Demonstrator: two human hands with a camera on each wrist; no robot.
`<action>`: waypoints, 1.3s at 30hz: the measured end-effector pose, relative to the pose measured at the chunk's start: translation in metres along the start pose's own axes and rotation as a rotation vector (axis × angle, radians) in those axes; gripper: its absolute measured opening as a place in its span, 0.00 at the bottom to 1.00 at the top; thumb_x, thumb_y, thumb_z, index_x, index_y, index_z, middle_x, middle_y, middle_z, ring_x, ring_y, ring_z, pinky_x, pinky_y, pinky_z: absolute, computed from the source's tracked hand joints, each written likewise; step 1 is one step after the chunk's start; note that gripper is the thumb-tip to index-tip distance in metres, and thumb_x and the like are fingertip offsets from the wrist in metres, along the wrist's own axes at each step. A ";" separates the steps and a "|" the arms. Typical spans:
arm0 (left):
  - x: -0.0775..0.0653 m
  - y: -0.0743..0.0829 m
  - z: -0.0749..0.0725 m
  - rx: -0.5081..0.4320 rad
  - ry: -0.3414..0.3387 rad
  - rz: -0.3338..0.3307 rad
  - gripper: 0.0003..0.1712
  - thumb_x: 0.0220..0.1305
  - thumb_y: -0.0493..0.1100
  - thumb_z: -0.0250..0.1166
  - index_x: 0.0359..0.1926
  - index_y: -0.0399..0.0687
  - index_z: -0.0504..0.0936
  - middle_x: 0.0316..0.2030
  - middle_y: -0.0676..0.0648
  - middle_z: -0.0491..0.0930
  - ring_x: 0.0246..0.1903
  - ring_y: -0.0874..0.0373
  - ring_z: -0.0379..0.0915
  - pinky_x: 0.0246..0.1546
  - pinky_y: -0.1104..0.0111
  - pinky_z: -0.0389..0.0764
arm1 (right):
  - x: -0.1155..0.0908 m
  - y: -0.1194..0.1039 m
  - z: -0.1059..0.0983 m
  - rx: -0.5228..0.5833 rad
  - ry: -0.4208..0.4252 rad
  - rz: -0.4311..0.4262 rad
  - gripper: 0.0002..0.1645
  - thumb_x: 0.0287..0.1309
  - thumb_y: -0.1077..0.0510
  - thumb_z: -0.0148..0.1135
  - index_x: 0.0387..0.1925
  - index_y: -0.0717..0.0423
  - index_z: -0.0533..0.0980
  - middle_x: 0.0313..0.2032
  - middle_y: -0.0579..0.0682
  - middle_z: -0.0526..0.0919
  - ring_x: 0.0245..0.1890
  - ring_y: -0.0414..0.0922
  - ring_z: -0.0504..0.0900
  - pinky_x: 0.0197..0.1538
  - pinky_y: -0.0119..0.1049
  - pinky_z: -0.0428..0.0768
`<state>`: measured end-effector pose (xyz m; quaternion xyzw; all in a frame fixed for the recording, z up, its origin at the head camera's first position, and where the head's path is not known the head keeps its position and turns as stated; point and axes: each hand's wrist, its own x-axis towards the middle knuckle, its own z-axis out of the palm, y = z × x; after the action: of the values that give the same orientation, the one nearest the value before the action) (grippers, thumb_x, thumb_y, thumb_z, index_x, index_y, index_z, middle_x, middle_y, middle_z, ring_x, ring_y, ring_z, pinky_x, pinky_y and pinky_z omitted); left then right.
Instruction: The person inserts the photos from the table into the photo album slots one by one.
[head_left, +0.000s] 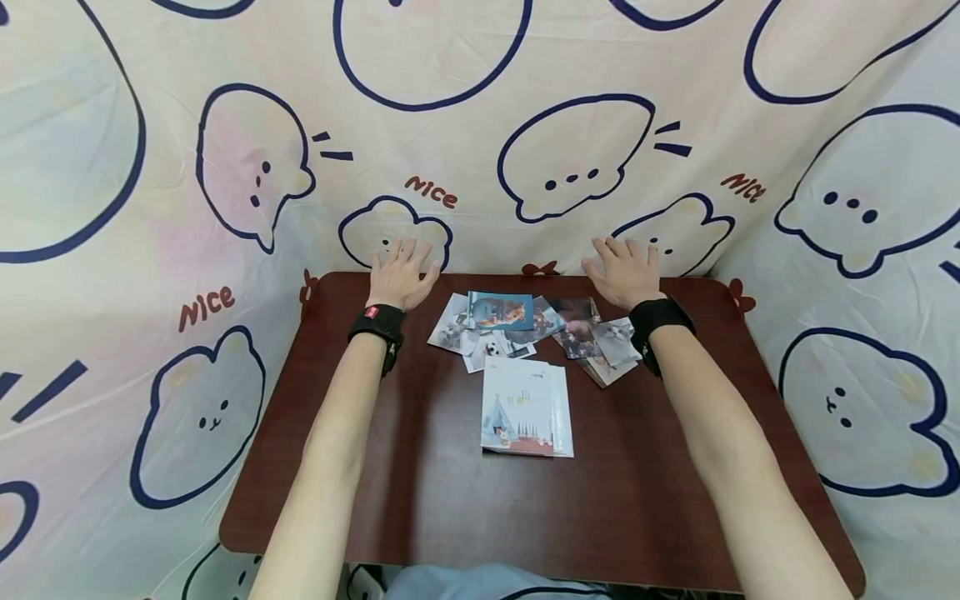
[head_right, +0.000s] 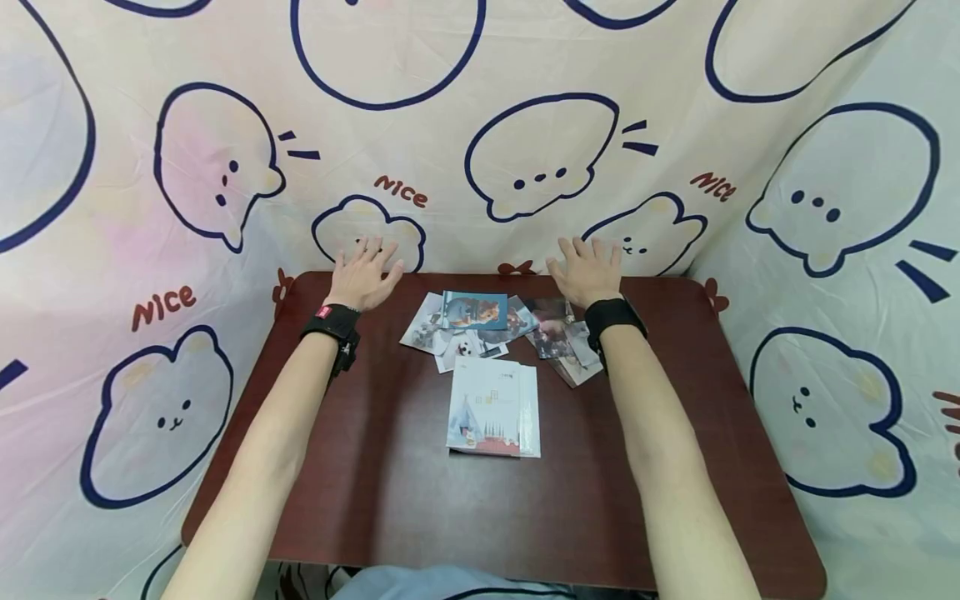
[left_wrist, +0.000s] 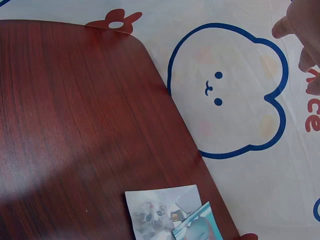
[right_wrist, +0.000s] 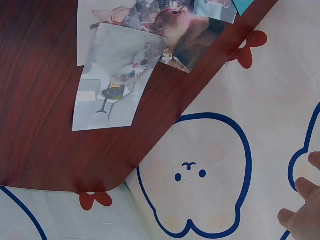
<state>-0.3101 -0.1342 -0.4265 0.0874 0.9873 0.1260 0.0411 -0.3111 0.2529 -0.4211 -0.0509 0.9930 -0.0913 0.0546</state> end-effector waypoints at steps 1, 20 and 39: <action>0.000 0.000 0.000 -0.001 0.003 -0.001 0.36 0.81 0.63 0.37 0.83 0.61 0.52 0.84 0.46 0.44 0.83 0.46 0.31 0.79 0.37 0.36 | 0.001 0.000 0.000 0.002 0.000 -0.001 0.42 0.80 0.34 0.32 0.83 0.52 0.49 0.82 0.62 0.48 0.81 0.67 0.41 0.78 0.70 0.31; -0.002 0.002 -0.005 0.020 0.009 0.001 0.36 0.81 0.62 0.40 0.83 0.60 0.53 0.83 0.44 0.48 0.83 0.45 0.34 0.79 0.38 0.37 | 0.002 -0.003 -0.005 0.001 -0.018 -0.013 0.42 0.80 0.34 0.32 0.83 0.53 0.48 0.81 0.64 0.48 0.81 0.68 0.40 0.77 0.71 0.31; -0.002 -0.006 -0.015 0.034 -0.169 -0.006 0.32 0.74 0.57 0.52 0.71 0.45 0.73 0.68 0.37 0.75 0.64 0.37 0.74 0.62 0.44 0.77 | -0.005 0.005 -0.010 0.057 -0.229 -0.081 0.35 0.76 0.45 0.49 0.69 0.69 0.69 0.65 0.74 0.73 0.64 0.70 0.73 0.65 0.66 0.74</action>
<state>-0.3108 -0.1439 -0.4138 0.0952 0.9826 0.1012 0.1235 -0.3079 0.2598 -0.4113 -0.0995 0.9745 -0.1151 0.1652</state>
